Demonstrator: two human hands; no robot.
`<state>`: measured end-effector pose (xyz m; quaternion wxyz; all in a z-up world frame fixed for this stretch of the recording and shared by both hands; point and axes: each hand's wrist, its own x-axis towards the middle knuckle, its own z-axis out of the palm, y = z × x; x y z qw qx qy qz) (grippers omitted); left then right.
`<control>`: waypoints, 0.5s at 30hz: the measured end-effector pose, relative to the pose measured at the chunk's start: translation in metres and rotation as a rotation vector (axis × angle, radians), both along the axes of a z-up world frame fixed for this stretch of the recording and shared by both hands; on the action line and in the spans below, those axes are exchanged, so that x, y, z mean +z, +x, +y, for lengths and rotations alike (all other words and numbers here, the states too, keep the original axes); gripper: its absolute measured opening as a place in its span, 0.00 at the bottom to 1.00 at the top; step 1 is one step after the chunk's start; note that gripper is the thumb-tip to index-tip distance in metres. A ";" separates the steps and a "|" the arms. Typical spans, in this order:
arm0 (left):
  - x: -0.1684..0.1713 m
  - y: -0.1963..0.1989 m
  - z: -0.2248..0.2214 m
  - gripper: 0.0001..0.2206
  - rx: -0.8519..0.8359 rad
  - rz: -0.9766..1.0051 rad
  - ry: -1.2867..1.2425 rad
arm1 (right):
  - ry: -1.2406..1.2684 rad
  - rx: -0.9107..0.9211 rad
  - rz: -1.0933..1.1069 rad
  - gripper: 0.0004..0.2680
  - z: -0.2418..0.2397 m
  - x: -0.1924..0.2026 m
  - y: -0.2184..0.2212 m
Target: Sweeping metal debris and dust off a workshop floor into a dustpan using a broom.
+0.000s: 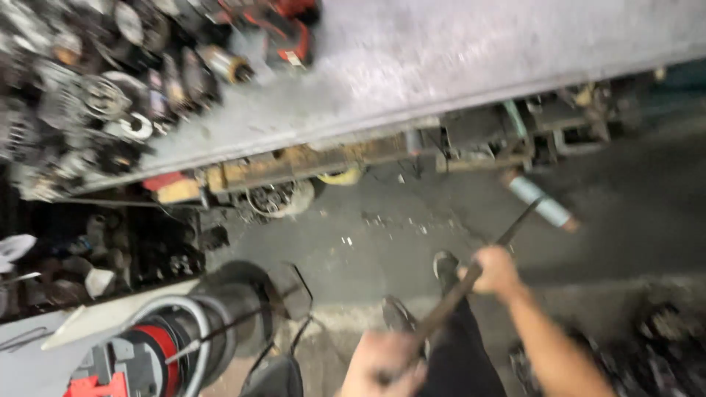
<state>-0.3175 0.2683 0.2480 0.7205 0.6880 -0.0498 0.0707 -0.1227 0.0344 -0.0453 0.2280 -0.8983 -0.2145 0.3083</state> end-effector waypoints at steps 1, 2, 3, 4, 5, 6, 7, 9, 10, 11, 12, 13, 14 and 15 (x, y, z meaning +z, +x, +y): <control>-0.003 0.026 -0.002 0.14 -0.042 0.050 -0.012 | 0.013 -0.024 -0.087 0.16 -0.022 -0.024 0.003; -0.006 0.058 -0.007 0.15 -0.079 0.083 -0.015 | 0.036 -0.041 -0.192 0.17 -0.038 -0.050 0.017; -0.013 0.064 -0.008 0.15 -0.076 0.091 -0.019 | 0.031 -0.038 -0.184 0.17 -0.039 -0.066 0.018; -0.020 0.071 -0.007 0.15 -0.086 0.156 -0.005 | 0.157 -0.036 -0.291 0.18 -0.035 -0.083 0.023; -0.026 0.077 -0.005 0.15 -0.098 0.222 0.009 | 0.283 -0.037 -0.398 0.18 -0.031 -0.099 0.027; -0.018 0.076 0.006 0.15 -0.097 0.227 0.006 | 0.280 -0.036 -0.393 0.18 -0.015 -0.088 0.025; -0.011 0.075 0.017 0.14 -0.071 0.241 0.074 | 0.274 -0.055 -0.206 0.17 0.002 -0.076 0.023; 0.006 0.064 0.036 0.12 -0.027 0.259 0.134 | 0.261 -0.057 -0.013 0.17 0.038 -0.060 0.016; 0.015 0.055 0.047 0.11 0.006 0.228 0.117 | 0.257 -0.017 -0.026 0.16 0.061 -0.056 0.008; 0.026 0.045 0.058 0.10 0.039 0.197 0.101 | 0.253 0.023 -0.038 0.16 0.085 -0.051 0.000; 0.026 0.029 0.066 0.10 0.043 0.196 0.102 | 0.255 0.027 -0.039 0.16 0.099 -0.054 -0.013; 0.028 0.012 0.075 0.12 0.129 0.291 0.155 | 0.262 0.063 -0.035 0.16 0.113 -0.057 -0.026; 0.028 -0.003 0.083 0.15 0.222 0.378 0.206 | 0.269 0.105 -0.039 0.16 0.129 -0.059 -0.034; 0.029 -0.013 0.088 0.15 0.233 0.369 0.205 | 0.272 0.116 -0.047 0.16 0.142 -0.056 -0.037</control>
